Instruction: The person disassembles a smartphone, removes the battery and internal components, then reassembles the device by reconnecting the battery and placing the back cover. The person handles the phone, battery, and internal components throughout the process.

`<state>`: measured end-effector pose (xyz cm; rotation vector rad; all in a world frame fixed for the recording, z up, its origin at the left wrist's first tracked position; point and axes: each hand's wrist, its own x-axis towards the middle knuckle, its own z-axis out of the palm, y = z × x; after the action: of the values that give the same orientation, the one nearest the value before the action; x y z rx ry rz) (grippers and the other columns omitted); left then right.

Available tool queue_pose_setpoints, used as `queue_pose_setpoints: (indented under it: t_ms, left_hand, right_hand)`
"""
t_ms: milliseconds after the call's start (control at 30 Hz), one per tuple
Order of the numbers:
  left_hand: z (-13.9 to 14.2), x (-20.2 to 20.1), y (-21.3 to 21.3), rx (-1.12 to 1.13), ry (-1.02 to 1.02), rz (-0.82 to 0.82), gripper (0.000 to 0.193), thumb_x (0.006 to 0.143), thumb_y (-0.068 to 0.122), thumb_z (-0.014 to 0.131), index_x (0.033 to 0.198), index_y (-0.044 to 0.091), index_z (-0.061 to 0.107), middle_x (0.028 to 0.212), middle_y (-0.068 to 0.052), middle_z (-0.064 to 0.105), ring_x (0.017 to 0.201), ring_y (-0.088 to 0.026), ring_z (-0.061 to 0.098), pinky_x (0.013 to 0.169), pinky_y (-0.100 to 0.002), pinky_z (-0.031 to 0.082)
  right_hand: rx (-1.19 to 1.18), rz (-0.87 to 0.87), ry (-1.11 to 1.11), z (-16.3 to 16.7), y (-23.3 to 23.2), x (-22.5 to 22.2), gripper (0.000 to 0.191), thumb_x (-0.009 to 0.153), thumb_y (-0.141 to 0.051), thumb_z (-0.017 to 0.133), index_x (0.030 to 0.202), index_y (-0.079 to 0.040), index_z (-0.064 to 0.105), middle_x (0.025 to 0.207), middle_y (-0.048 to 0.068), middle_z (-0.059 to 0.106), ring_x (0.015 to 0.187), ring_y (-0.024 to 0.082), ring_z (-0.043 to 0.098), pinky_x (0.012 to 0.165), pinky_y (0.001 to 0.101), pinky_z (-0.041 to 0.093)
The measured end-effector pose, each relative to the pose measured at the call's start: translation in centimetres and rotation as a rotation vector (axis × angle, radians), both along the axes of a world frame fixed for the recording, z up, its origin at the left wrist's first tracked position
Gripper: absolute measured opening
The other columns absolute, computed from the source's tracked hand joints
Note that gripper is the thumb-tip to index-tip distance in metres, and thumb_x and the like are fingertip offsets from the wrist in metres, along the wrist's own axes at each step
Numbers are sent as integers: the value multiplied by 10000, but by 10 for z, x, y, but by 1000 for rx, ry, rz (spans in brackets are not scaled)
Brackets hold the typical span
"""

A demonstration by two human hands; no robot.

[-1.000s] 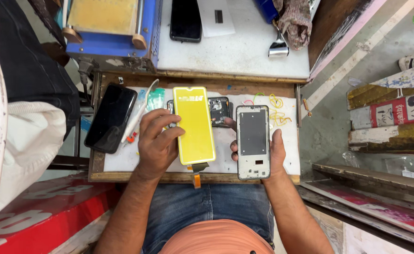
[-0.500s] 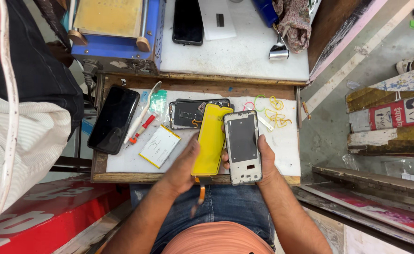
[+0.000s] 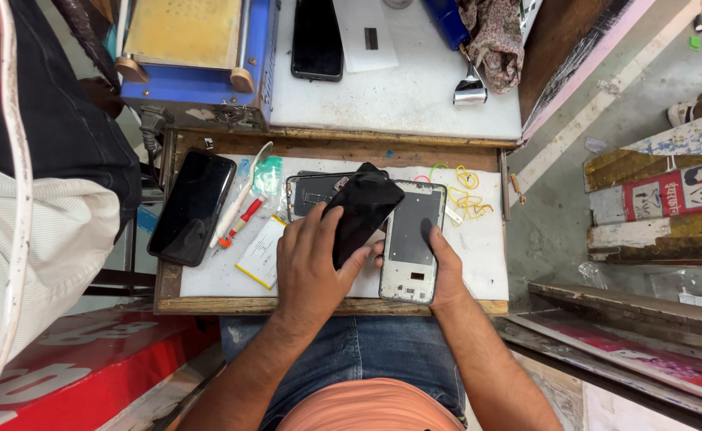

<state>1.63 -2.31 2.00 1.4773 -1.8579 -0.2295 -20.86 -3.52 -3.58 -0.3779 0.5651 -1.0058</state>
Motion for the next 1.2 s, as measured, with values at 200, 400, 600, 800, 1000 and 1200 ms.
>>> queue_pose_setpoints:
  t_ms: [200, 400, 600, 800, 1000, 1200]
  left_hand:
    - [5, -1, 7, 0, -88, -4, 729, 760, 375, 892, 1330, 19, 607, 1380, -208, 563, 1147, -364, 557, 940, -497, 498]
    - [18, 6, 7, 193, -71, -132, 767, 746, 321, 858, 1374, 1, 556, 1354, -242, 549, 1061, -377, 564, 853, -474, 534]
    - [18, 31, 5, 399, 604, -197, 649, 903, 283, 696, 1466, 35, 489, 1341, -176, 606, 1070, -289, 620, 875, -416, 561]
    - [18, 43, 4, 479, 1436, -432, 618, 1050, 368, 500, 1550, 35, 355, 1350, -234, 585, 1117, -292, 637, 912, -452, 586]
    - [15, 37, -1, 637, 1657, -491, 580, 1046, 343, 442, 1524, 30, 346, 1384, -264, 566, 1161, -342, 641, 965, -512, 574]
    - [3, 30, 2, 296, 700, -290, 485, 1088, 314, 475, 1474, 23, 496, 1405, -218, 601, 1222, -330, 616, 1031, -464, 501]
  right_hand:
    - [-14, -24, 34, -2, -2, 2, 684, 961, -533, 620, 1327, 42, 575, 1110, 296, 691, 992, 366, 713, 894, 440, 599]
    - [40, -20, 195, 0, 0, 2, 705, 937, -550, 610, 1333, 30, 553, 1124, 291, 665, 977, 362, 713, 883, 478, 603]
    - [-119, -17, 59, 12, -5, 18, 937, 990, -772, 323, 1533, -21, 463, 1419, 207, 616, 1011, 306, 680, 839, 424, 600]
    - [-159, -60, 230, 26, -4, 26, 893, 979, -733, 331, 1512, -22, 424, 1424, 189, 568, 1103, 317, 660, 879, 480, 609]
    - [-190, -50, 128, 28, -2, 26, 853, 1000, -684, 432, 1508, 2, 434, 1390, 211, 572, 1144, 329, 659, 906, 503, 607]
    - [-220, -1, 2, 16, 1, 15, 792, 957, -548, 615, 1491, 18, 463, 1429, 187, 605, 1050, 304, 680, 820, 439, 613]
